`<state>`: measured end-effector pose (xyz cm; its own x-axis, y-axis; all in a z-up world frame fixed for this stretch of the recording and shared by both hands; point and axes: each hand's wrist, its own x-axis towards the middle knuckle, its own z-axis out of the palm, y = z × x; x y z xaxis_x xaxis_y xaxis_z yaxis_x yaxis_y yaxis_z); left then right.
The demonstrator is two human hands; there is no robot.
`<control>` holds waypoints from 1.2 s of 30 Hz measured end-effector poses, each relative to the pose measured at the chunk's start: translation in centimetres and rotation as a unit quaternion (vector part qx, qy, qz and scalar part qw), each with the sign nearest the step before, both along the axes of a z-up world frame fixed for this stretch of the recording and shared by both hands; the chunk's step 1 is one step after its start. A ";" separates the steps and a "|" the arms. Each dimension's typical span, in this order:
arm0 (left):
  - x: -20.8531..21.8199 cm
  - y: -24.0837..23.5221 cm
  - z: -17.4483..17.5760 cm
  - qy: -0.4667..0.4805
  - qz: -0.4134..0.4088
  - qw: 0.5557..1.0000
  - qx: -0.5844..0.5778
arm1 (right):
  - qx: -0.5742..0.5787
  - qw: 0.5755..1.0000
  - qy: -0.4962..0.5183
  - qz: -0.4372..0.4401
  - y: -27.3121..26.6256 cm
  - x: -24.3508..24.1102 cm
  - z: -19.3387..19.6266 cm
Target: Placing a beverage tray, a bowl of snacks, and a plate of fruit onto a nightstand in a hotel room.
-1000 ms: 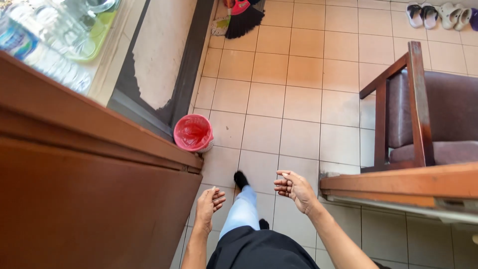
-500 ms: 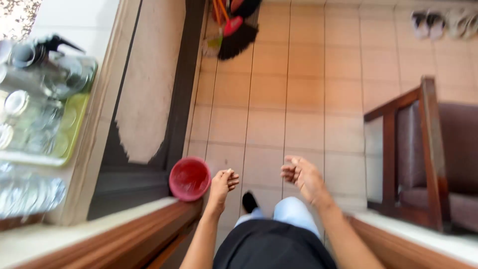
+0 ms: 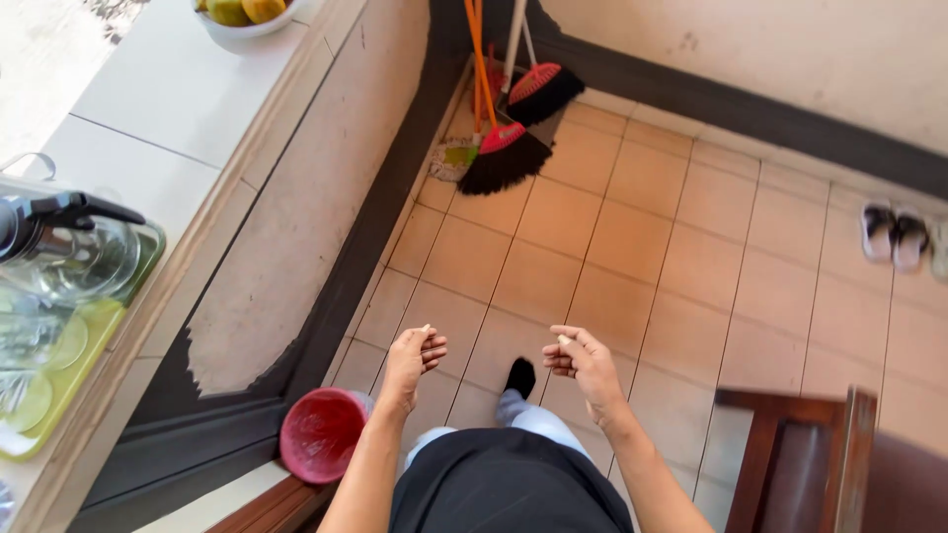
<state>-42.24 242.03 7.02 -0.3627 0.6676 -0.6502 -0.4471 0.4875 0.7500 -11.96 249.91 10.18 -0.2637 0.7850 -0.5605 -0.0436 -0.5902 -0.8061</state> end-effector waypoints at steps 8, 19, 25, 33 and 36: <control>-1.7 7.7 1.2 0.007 0.148 0.989 0.005 | 0.010 0.982 -0.050 0.181 18.0 -6.5 3.3; -10.4 20.7 -5.2 -0.018 0.240 0.971 -0.010 | 0.077 0.940 -0.012 0.332 35.4 -24.7 6.8; -16.8 29.8 0.0 0.063 0.206 0.976 0.016 | 0.071 0.917 -0.002 0.393 41.8 -33.9 5.5; -20.7 33.7 4.6 0.070 0.296 0.950 0.076 | 0.133 0.874 0.020 0.467 49.0 -45.9 8.9; -19.9 34.3 6.5 0.054 0.339 0.935 0.083 | 0.132 0.873 0.047 0.467 51.8 -50.3 9.2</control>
<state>-62.16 276.37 13.50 -0.7969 0.3482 -0.4937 -0.5292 -0.0083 0.8484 -62.25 301.67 19.34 -0.8929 0.3022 -0.3337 0.2840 -0.1969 -0.9384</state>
